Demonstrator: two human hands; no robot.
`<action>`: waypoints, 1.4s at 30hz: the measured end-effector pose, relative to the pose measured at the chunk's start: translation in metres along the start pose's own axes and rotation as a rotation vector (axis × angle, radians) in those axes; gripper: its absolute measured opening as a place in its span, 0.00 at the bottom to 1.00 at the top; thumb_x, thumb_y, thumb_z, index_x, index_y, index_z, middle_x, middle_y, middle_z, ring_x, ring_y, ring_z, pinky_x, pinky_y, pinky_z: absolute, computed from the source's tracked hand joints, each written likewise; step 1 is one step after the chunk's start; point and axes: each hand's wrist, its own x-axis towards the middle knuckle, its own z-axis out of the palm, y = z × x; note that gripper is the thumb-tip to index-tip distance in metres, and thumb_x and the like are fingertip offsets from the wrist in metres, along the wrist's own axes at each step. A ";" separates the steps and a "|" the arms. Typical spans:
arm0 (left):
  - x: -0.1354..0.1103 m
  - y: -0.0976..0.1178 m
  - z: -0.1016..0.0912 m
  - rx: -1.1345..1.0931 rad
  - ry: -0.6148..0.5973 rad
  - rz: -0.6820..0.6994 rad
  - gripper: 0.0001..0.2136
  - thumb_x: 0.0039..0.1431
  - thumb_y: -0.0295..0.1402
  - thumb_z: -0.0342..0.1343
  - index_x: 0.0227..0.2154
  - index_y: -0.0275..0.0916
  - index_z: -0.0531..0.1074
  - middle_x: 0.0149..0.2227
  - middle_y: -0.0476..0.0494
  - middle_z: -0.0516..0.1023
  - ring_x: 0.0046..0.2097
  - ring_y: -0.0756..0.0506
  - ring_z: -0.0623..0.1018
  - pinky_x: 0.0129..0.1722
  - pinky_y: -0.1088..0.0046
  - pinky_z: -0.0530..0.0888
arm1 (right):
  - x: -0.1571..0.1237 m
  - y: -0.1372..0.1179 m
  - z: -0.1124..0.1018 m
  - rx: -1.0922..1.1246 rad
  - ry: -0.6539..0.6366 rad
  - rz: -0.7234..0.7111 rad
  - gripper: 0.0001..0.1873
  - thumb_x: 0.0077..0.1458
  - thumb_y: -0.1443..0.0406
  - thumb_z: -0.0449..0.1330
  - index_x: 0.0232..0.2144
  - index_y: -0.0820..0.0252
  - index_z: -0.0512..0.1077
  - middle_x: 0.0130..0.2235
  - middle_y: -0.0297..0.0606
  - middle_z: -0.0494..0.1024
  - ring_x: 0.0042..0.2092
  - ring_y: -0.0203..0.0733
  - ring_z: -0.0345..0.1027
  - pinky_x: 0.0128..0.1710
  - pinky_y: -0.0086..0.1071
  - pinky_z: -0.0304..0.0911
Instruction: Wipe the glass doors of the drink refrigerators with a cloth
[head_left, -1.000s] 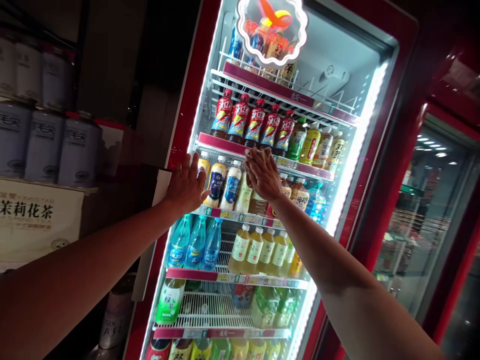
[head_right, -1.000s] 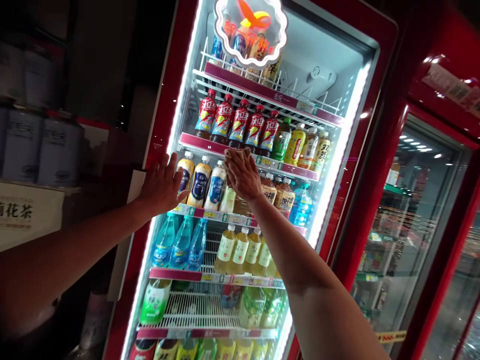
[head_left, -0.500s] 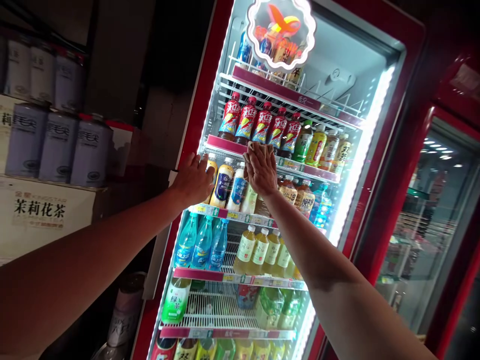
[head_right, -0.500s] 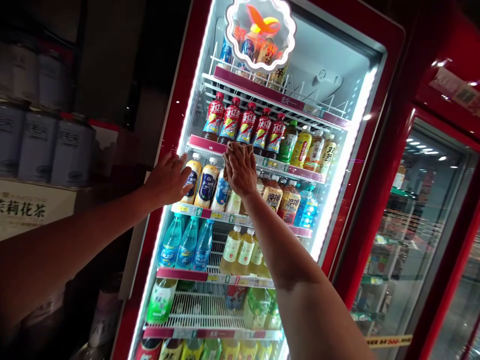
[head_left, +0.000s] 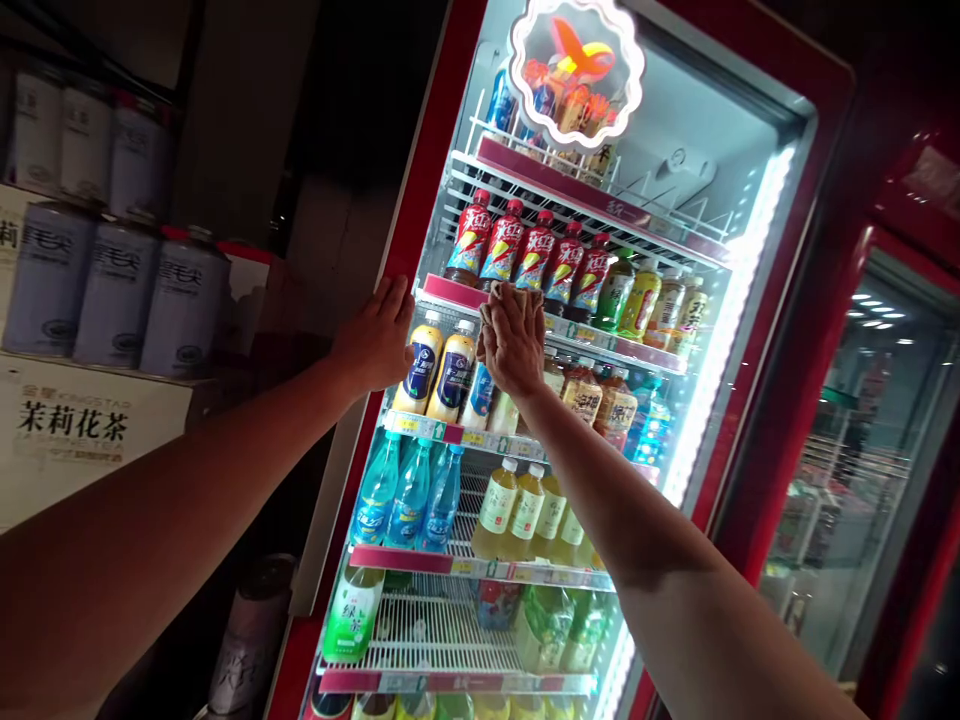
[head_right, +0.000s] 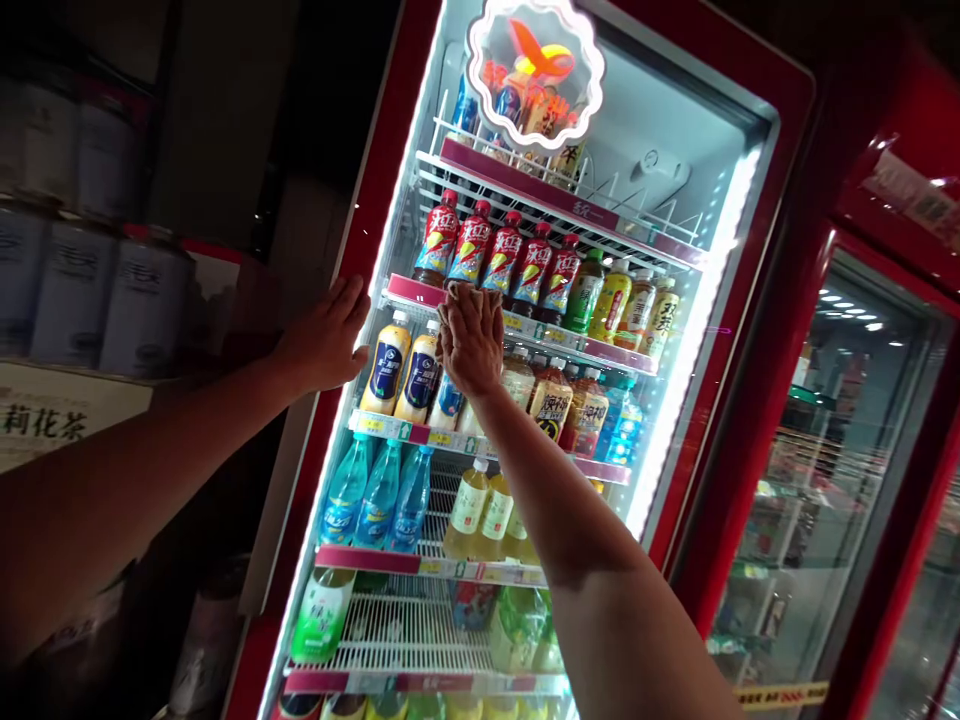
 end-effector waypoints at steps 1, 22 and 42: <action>0.000 -0.001 0.001 -0.005 0.003 0.004 0.37 0.63 0.31 0.50 0.71 0.20 0.48 0.75 0.25 0.38 0.76 0.32 0.40 0.75 0.53 0.48 | 0.001 -0.007 0.004 -0.002 0.016 0.017 0.30 0.72 0.59 0.43 0.72 0.58 0.58 0.74 0.40 0.56 0.77 0.54 0.38 0.75 0.59 0.39; 0.003 -0.011 0.012 -0.111 0.093 -0.007 0.42 0.54 0.23 0.49 0.72 0.22 0.43 0.75 0.23 0.36 0.75 0.29 0.34 0.74 0.43 0.46 | 0.022 -0.047 0.014 0.174 -0.054 -0.412 0.26 0.72 0.60 0.47 0.68 0.54 0.63 0.72 0.35 0.61 0.76 0.47 0.44 0.77 0.55 0.38; 0.004 -0.014 0.031 -0.466 0.366 -0.032 0.38 0.66 0.26 0.42 0.74 0.37 0.29 0.76 0.31 0.26 0.76 0.34 0.34 0.75 0.44 0.44 | 0.062 -0.085 0.022 0.163 -0.048 -0.244 0.29 0.71 0.62 0.49 0.71 0.53 0.58 0.74 0.37 0.57 0.76 0.52 0.40 0.76 0.56 0.35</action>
